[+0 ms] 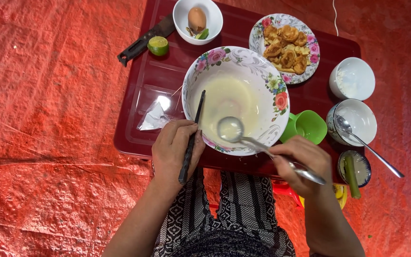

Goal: The person stirs a pale yellow batter in a floral-patterned bowl using a metal spoon held in the right hand. The left hand holds chopsticks resting on the bowl's rim. The person continues stirring the batter in a circular motion throughout the clip.

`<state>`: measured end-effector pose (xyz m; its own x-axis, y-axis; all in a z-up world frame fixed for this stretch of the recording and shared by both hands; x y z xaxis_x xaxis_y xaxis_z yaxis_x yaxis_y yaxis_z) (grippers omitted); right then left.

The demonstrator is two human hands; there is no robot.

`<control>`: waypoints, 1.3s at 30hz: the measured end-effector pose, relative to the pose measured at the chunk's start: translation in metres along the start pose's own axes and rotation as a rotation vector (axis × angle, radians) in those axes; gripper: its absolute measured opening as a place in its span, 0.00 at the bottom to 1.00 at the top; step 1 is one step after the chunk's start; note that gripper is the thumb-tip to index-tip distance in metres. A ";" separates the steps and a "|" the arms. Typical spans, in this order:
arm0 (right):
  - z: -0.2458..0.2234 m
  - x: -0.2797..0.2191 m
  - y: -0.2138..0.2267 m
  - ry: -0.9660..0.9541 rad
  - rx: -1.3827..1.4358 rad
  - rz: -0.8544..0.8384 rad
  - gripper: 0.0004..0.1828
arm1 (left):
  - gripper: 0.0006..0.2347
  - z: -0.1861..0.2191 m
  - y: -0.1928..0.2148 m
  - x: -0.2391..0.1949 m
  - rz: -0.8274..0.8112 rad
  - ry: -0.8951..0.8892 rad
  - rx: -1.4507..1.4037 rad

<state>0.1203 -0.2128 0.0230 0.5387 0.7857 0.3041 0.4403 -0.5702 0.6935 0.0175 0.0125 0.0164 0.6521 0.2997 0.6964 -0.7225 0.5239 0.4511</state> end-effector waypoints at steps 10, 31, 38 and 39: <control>0.004 0.064 -0.027 0.129 0.005 0.061 0.06 | 0.02 0.000 -0.001 -0.001 -0.004 0.010 0.023; -0.034 0.027 -0.004 -0.023 0.025 0.024 0.07 | 0.02 -0.005 -0.007 -0.005 -0.009 0.013 0.044; -0.022 0.065 -0.017 0.069 0.046 0.072 0.06 | 0.02 -0.004 -0.006 -0.005 0.010 -0.017 0.109; -0.021 0.068 -0.014 0.059 0.027 0.091 0.05 | 0.03 -0.003 -0.006 -0.005 0.012 -0.024 0.127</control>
<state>0.1354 -0.1460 0.0476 0.5342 0.7428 0.4036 0.4112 -0.6455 0.6436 0.0195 0.0105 0.0082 0.6387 0.2855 0.7145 -0.7545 0.4148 0.5086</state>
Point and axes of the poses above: each hand's wrist, its own x-axis towards the middle knuckle, its own y-axis out of the back of the hand, z = x × y, the point moved 4 cm from there along x, towards the middle knuckle, and after that the axes turned 9 degrees about -z, right-handed, at the moved point
